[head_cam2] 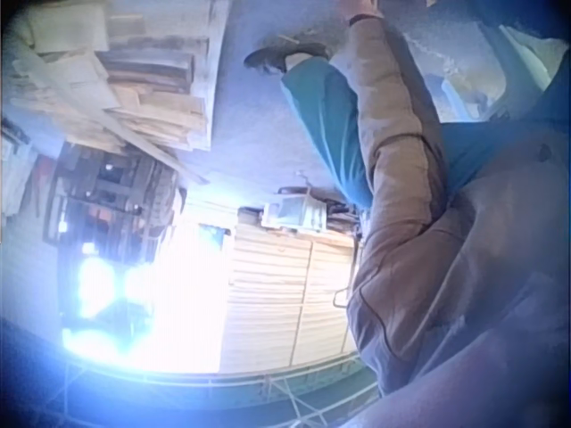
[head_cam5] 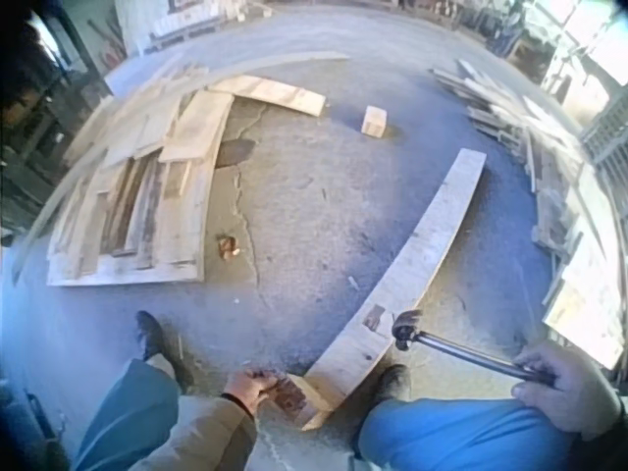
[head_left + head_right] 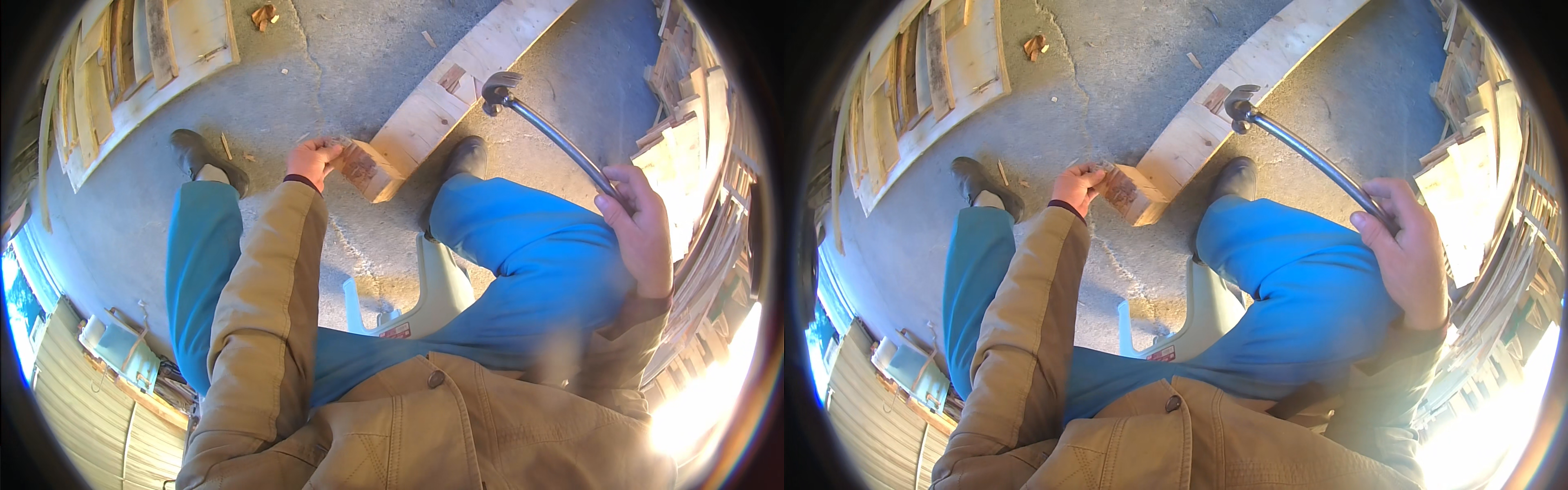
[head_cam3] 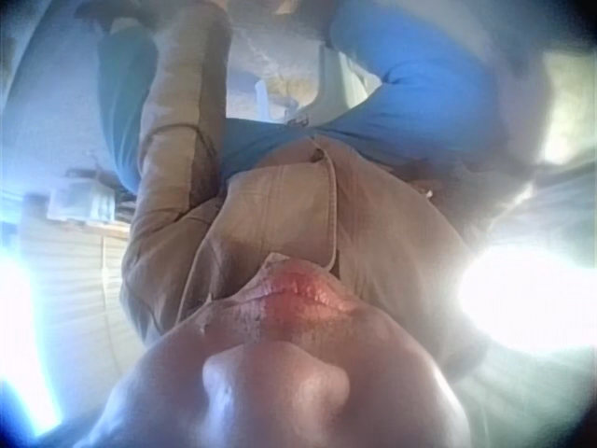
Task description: The person sits on a low stool and uses a hammer and a chisel to remove nails from small wooden blocks. They repeatedly pry nails out with the chisel and strike the chisel with the hammer to loosen them, then discard the blocks.
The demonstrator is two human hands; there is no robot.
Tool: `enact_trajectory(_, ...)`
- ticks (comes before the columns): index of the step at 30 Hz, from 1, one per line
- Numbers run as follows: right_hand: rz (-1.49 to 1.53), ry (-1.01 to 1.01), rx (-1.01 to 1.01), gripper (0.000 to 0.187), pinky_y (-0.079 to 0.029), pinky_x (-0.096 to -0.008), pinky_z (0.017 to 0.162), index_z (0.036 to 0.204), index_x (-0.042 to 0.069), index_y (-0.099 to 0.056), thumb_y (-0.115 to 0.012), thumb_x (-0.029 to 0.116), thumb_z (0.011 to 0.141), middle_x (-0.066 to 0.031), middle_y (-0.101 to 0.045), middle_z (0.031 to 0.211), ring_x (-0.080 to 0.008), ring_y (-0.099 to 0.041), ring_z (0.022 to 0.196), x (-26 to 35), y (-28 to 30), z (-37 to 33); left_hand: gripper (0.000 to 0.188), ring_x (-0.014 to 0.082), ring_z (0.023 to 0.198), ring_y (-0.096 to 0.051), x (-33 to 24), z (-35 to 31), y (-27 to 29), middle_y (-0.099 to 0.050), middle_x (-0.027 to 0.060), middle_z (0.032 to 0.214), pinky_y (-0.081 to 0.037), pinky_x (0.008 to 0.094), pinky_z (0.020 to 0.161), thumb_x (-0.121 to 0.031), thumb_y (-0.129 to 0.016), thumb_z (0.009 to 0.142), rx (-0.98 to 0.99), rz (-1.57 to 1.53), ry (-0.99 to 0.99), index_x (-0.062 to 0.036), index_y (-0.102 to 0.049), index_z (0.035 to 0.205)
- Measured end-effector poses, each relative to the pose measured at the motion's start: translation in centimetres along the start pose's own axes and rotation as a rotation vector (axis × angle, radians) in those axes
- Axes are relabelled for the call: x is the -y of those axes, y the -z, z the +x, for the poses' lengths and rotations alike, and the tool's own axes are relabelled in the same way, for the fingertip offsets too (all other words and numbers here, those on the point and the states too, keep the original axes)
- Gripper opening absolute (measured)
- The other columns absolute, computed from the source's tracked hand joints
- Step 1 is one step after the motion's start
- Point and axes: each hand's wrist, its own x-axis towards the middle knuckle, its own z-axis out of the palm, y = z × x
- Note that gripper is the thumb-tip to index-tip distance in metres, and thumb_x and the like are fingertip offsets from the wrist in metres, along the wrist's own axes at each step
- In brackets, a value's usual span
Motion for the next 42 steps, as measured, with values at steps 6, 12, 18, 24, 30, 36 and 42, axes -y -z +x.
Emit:
enact_trajectory(6, -0.001, 0.027, 0.013, 0.029, -0.048, -0.0305, 0.070, 0.116, 0.002, -0.062, -0.071, 0.009, 0.090, -0.0096, -0.068, 0.082, -0.0141, -0.059, 0.073, -0.1, 0.3, -0.3, 0.027, 0.0146, 0.080, -0.064, -2.4, -2.7, -2.1, -0.069, 0.0066, 0.088, -0.053, 0.0314, 0.073, -0.012, -0.082, 0.081, -0.074, 0.940, -0.400, 0.0020, -0.070, 0.102)
enact_trajectory(12, 0.005, 0.064, 0.001, 0.028, -0.048, -0.0314, 0.068, 0.115, 0.002, -0.062, -0.071, 0.009, 0.089, -0.0119, -0.069, 0.081, -0.0156, -0.061, 0.072, -0.1, 0.5, -0.6, 0.045, 0.0342, 0.091, -0.070, -5.9, -4.3, -3.0, -0.072, 0.0190, 0.093, -0.055, 0.0419, 0.081, -0.020, -0.088, 0.072, 0.007, 1.182, -0.533, 0.0018, -0.069, 0.107)
enact_trajectory(18, 0.008, 0.067, -0.014, 0.027, -0.046, -0.0303, 0.065, 0.114, 0.002, -0.062, -0.071, 0.007, 0.089, -0.0102, -0.067, 0.076, -0.0143, -0.058, 0.068, -0.1, 0.5, -0.5, 0.046, 0.0402, 0.104, -0.066, -5.5, -5.1, -4.7, -0.070, 0.0228, 0.108, -0.053, 0.0471, 0.089, -0.024, -0.089, 0.070, -0.077, 1.349, -0.373, -0.0007, -0.069, 0.105)
enact_trajectory(24, 0.013, 0.084, -0.019, 0.027, -0.043, -0.0300, 0.061, 0.114, 0.002, -0.062, -0.071, 0.007, 0.089, -0.0069, -0.060, 0.070, -0.0131, -0.052, 0.064, -0.3, 0.5, -0.5, 0.041, 0.0395, 0.101, -0.066, -5.8, -6.2, -5.5, -0.070, 0.0210, 0.106, -0.053, 0.0478, 0.087, -0.025, -0.088, 0.071, -0.119, 1.459, -0.423, -0.0022, -0.069, 0.099)
enact_trajectory(30, 0.027, 0.115, -0.028, 0.027, -0.042, -0.0301, 0.061, 0.114, 0.003, -0.062, -0.072, 0.008, 0.089, -0.0058, -0.057, 0.069, -0.0132, -0.050, 0.064, -0.7, 0.5, -0.7, 0.027, 0.0408, 0.086, -0.066, -9.9, -7.3, -5.0, -0.068, 0.0168, 0.090, -0.052, 0.0474, 0.074, -0.022, -0.081, 0.075, -0.262, 1.475, -0.775, -0.0046, -0.065, 0.089)
enact_trajectory(36, -0.011, 0.116, -0.062, 0.028, -0.041, -0.0309, 0.060, 0.113, 0.003, -0.062, -0.073, 0.006, 0.087, -0.0054, -0.055, 0.068, -0.0140, -0.049, 0.063, -0.5, 0.8, -1.0, 0.012, 0.0356, 0.088, -0.063, -15.4, -6.6, -3.0, -0.061, 0.0116, 0.090, -0.052, 0.0467, 0.071, -0.010, -0.072, 0.078, -0.426, 1.532, -1.217, -0.0093, -0.060, 0.081)
enact_trajectory(42, -0.013, 0.111, -0.051, 0.028, -0.041, -0.0309, 0.061, 0.113, 0.002, -0.062, -0.072, 0.005, 0.087, -0.0060, -0.055, 0.067, -0.0145, -0.049, 0.063, -0.2, 0.7, -0.9, 0.008, 0.0335, 0.087, -0.065, -8.9, -5.8, -2.2, -0.061, 0.0093, 0.093, -0.055, 0.0461, 0.070, -0.010, -0.068, 0.079, -0.328, 1.590, -1.154, -0.0105, -0.061, 0.083)
